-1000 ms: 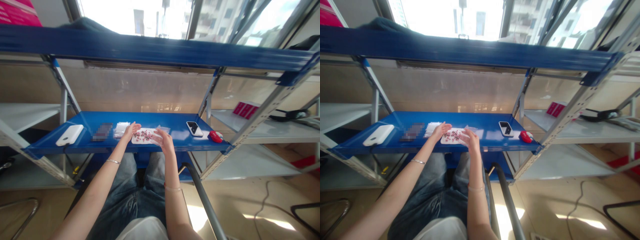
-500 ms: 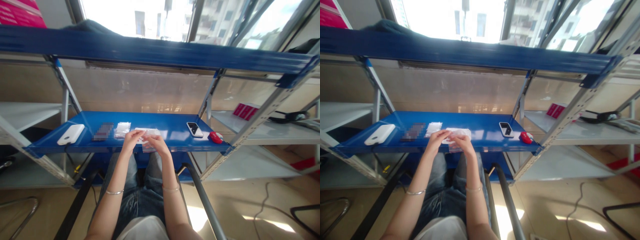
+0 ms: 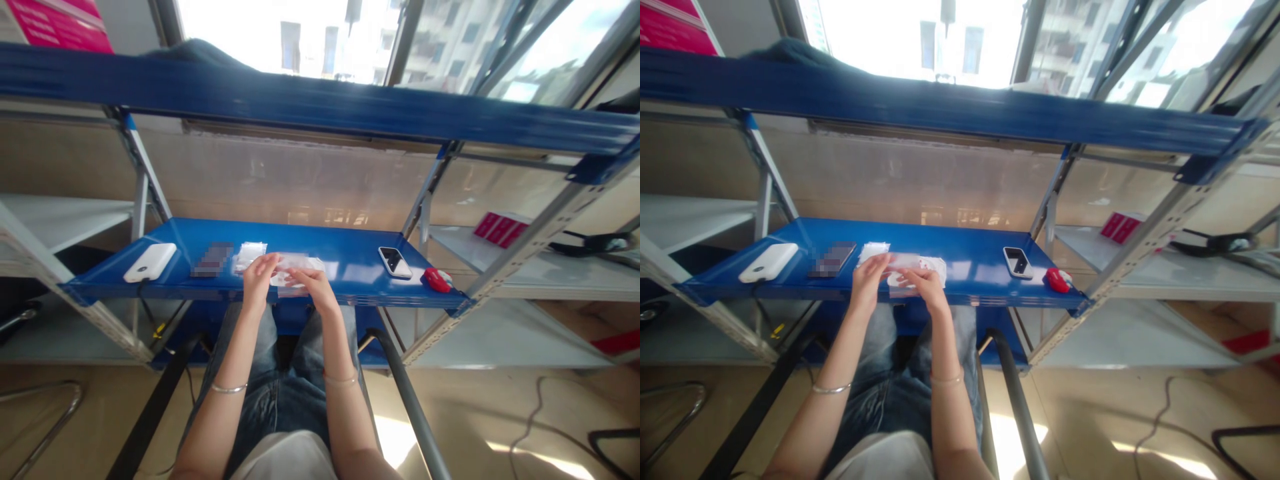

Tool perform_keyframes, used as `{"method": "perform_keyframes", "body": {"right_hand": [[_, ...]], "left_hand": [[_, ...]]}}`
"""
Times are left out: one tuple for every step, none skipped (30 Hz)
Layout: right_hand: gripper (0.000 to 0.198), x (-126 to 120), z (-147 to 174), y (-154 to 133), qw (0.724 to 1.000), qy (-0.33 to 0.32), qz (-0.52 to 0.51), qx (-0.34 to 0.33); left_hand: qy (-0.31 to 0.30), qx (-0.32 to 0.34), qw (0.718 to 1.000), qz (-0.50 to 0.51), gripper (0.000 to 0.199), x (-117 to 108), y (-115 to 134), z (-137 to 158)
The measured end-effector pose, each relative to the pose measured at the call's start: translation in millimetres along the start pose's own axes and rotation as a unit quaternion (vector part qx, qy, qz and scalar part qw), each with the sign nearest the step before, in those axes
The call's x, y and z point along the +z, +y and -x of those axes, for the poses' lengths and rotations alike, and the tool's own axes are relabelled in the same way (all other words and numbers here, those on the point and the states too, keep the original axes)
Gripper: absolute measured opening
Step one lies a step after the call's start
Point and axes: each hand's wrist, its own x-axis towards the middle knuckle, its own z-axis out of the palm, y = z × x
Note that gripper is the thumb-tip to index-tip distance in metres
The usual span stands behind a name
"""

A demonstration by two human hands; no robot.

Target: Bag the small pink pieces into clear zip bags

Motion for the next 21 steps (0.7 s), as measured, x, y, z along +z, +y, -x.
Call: {"method": "perform_keyframes", "body": {"right_hand": [[0.033, -1.1, -1.5, -0.3, 0.999, 0.034, -0.014, -0.015], [0.032, -2.7, -2.9, -0.7, 0.997, 0.067, -0.033, -0.03], [0.03, -4.8, -4.0, -1.2, 0.993, 0.097, -0.053, -0.044], [0.03, -7.2, -4.6, -1.8, 0.989, 0.12, -0.07, -0.055], [0.029, -9.7, -4.8, -2.5, 0.985, 0.136, -0.081, -0.062], [0.029, -12.3, -4.5, -3.1, 0.983, 0.147, -0.086, -0.066], [0.03, -14.8, -4.0, -3.6, 0.982, 0.151, -0.087, -0.067], [0.03, -16.9, -3.3, -4.0, 0.982, 0.151, -0.089, -0.067], [0.031, -18.6, -2.6, -4.1, 0.983, 0.146, -0.091, -0.066], [0.032, -19.8, -2.0, -4.0, 0.984, 0.139, -0.093, -0.065], [0.033, -20.5, -1.7, -3.8, 0.985, 0.129, -0.094, -0.063], [0.033, -20.7, -1.6, -3.5, 0.987, 0.119, -0.094, -0.061], [0.034, -20.4, -1.7, -3.2, 0.988, 0.11, -0.093, -0.061], [0.033, -19.8, -2.0, -2.9, 0.988, 0.107, -0.092, -0.064], [0.033, -19.0, -2.4, -2.8, 0.988, 0.106, -0.094, -0.066], [0.032, -18.1, -2.7, -2.8, 0.987, 0.109, -0.097, -0.068], [0.03, -17.1, -3.0, -3.0, 0.986, 0.114, -0.101, -0.069], [0.03, -16.3, -3.1, -3.3, 0.985, 0.116, -0.104, -0.067], [0.03, -15.8, -3.0, -3.7, 0.986, 0.116, -0.105, -0.065], [0.03, -15.6, -2.7, -4.2, 0.986, 0.112, -0.102, -0.062], [0.031, -15.7, -2.2, -4.7, 0.988, 0.106, -0.094, -0.058]], "left_hand": [[-0.027, -0.012, 1.0, -0.009, 0.039, -1.0, 0.0, 0.3], [-0.059, -0.025, 0.998, -0.024, 0.039, -2.2, 0.0, 0.7], [-0.094, -0.035, 0.994, -0.043, 0.038, -3.4, 0.0, 1.2], [-0.127, -0.043, 0.989, -0.062, 0.036, -4.5, -0.3, 1.7], [-0.156, -0.048, 0.983, -0.078, 0.033, -5.3, -0.9, 2.2], [-0.18, -0.048, 0.978, -0.092, 0.029, -5.9, -1.8, 2.6], [-0.194, -0.044, 0.975, -0.1, 0.026, -6.0, -2.9, 2.8], [-0.198, -0.036, 0.974, -0.104, 0.024, -5.9, -4.2, 2.9], [-0.197, -0.027, 0.974, -0.106, 0.023, -5.5, -5.5, 2.8], [-0.194, -0.018, 0.975, -0.107, 0.023, -5.0, -6.6, 2.7], [-0.188, -0.011, 0.976, -0.106, 0.023, -4.5, -7.5, 2.5], [-0.181, -0.006, 0.978, -0.106, 0.024, -4.0, -8.0, 2.5], [-0.178, -0.004, 0.978, -0.107, 0.024, -3.7, -8.1, 2.7], [-0.179, -0.003, 0.978, -0.111, 0.025, -3.5, -7.9, 3.2], [-0.184, -0.004, 0.976, -0.116, 0.026, -3.5, -7.5, 3.9], [-0.193, -0.006, 0.974, -0.122, 0.026, -3.5, -7.0, 4.7], [-0.203, -0.006, 0.971, -0.129, 0.026, -3.5, -6.7, 5.5], [-0.21, -0.004, 0.968, -0.135, 0.026, -3.6, -6.6, 6.2], [-0.213, 0.001, 0.967, -0.138, 0.025, -3.6, -6.8, 6.7], [-0.21, 0.009, 0.968, -0.138, 0.024, -3.7, -7.1, 6.8], [-0.201, 0.017, 0.97, -0.134, 0.023, -3.8, -7.5, 6.7]]}}
